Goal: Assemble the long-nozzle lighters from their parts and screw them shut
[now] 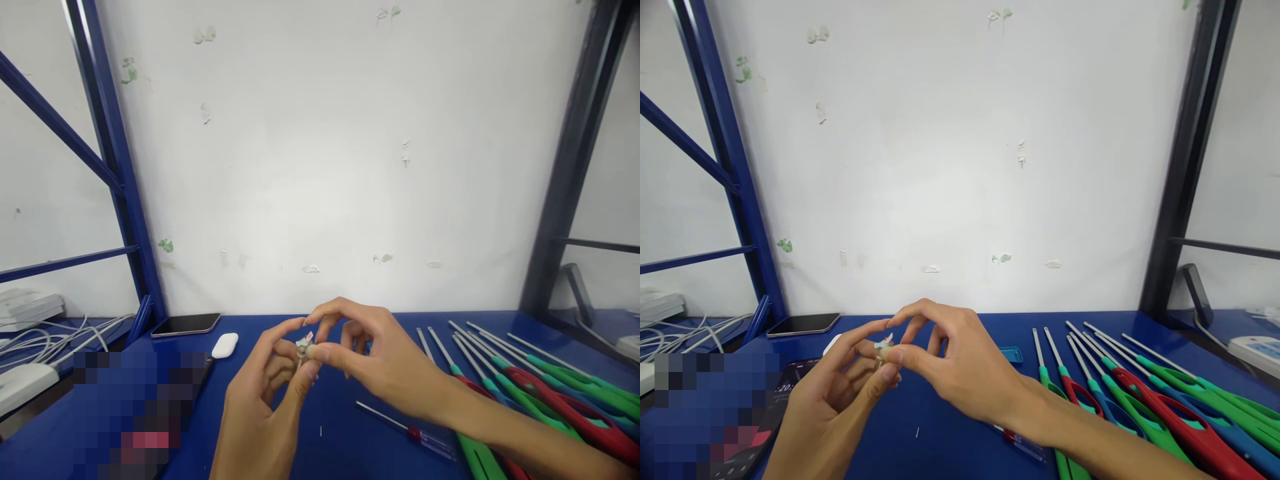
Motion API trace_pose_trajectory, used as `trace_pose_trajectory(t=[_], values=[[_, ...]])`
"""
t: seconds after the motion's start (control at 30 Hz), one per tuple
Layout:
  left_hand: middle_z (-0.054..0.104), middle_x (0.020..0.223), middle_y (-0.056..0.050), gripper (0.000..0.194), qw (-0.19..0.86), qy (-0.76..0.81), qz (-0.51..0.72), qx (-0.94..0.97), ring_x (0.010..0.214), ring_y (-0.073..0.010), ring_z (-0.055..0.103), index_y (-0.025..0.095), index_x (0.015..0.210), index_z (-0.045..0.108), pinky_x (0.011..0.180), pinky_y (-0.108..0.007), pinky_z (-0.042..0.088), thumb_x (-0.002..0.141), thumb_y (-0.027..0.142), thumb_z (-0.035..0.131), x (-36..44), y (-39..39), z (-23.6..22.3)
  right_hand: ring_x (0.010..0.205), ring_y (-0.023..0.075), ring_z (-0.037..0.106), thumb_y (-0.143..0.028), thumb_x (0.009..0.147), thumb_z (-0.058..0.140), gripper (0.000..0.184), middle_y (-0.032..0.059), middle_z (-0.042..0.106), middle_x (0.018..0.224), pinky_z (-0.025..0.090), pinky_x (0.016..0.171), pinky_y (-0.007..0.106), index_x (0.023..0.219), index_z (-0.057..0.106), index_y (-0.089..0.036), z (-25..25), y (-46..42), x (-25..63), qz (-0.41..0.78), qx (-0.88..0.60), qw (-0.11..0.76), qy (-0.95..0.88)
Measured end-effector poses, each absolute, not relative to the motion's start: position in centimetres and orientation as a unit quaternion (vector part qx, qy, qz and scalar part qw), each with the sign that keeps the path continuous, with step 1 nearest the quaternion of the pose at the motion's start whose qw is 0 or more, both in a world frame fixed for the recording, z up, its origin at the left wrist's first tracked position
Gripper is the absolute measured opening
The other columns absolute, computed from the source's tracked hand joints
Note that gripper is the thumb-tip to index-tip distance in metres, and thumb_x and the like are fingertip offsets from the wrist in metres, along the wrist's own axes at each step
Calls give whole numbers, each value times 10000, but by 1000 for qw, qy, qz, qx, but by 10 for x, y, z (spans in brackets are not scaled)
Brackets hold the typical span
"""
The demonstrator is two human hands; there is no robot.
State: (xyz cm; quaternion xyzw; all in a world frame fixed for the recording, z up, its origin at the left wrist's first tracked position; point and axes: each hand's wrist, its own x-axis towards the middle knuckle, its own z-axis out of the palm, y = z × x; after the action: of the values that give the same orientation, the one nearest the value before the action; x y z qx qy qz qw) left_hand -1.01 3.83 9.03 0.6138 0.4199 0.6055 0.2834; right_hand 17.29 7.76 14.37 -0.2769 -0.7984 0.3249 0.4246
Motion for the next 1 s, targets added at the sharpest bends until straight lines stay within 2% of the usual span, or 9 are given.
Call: trace_pose_trajectory(t=[0.1, 0.17, 0.27, 0.37, 0.53, 0.7, 0.77, 0.87, 1.0], values=[[763, 905, 18, 347, 255, 431, 605, 619, 887, -195, 797, 277, 1271, 668, 825, -281, 663, 972, 438, 742, -9, 38, 91, 642, 99, 627, -330, 919, 815, 139, -4, 792, 972, 484, 604, 251, 1034, 808, -251, 143, 80, 173, 318, -285, 424, -799], [781, 889, 30, 329, 225, 442, 603, 626, 849, -185, 796, 292, 1252, 678, 796, -267, 660, 958, 413, 760, -10, 38, 91, 626, 102, 634, -340, 908, 833, 111, -9, 791, 904, 478, 595, 252, 959, 811, -243, 142, 80, 173, 329, -290, 424, -792], [802, 883, 45, 265, 175, 447, 600, 640, 798, -167, 786, 313, 1176, 733, 756, -242, 648, 923, 364, 796, -11, 38, 92, 578, 100, 629, -359, 893, 853, 137, -23, 767, 800, 461, 557, 244, 936, 808, -237, 142, 80, 173, 372, -299, 416, -774], [834, 942, 44, 238, 151, 440, 592, 658, 830, -166, 801, 338, 1155, 774, 752, -226, 649, 919, 361, 799, -13, 36, 95, 597, 102, 643, -359, 886, 859, 146, -21, 763, 806, 473, 571, 241, 926, 805, -230, 144, 80, 174, 383, -303, 416, -767], [852, 966, 21, 226, 162, 442, 610, 637, 867, -190, 831, 321, 1168, 777, 761, -228, 675, 957, 402, 769, -15, 33, 98, 622, 103, 651, -400, 911, 836, 184, -8, 791, 868, 480, 593, 247, 981, 805, -233, 145, 81, 175, 380, -301, 401, -777], [858, 985, -21, 311, 217, 436, 608, 627, 894, -230, 844, 278, 1222, 741, 786, -275, 694, 963, 449, 751, -15, 28, 96, 776, 154, 694, -405, 949, 794, 174, 10, 786, 875, 510, 694, 283, 960, 806, -231, 150, 80, 177, 335, -301, 409, -794], [858, 1006, -23, 328, 213, 441, 605, 628, 901, -223, 843, 278, 1238, 738, 805, -270, 687, 973, 470, 725, -13, 25, 99, 850, 168, 706, -377, 977, 758, 156, 18, 784, 934, 531, 756, 301, 954, 775, -224, 157, 77, 183, 313, -303, 431, -790], [856, 1003, 14, 320, 139, 481, 596, 628, 864, -186, 831, 310, 1221, 758, 802, -230, 662, 959, 491, 733, -12, 25, 104, 926, 179, 736, -367, 1055, 668, 149, 24, 783, 981, 567, 851, 331, 1025, 670, -221, 169, 71, 200, 328, -280, 459, -777], [844, 929, 29, 189, 92, 478, 504, 713, 837, -192, 813, 321, 1021, 813, 714, -243, 634, 998, 407, 646, -6, 33, 88, 852, 153, 711, -372, 1128, 539, 132, -7, 750, 910, 551, 825, 305, 1074, 570, -255, 163, 51, 233, 358, -343, 398, -772]])
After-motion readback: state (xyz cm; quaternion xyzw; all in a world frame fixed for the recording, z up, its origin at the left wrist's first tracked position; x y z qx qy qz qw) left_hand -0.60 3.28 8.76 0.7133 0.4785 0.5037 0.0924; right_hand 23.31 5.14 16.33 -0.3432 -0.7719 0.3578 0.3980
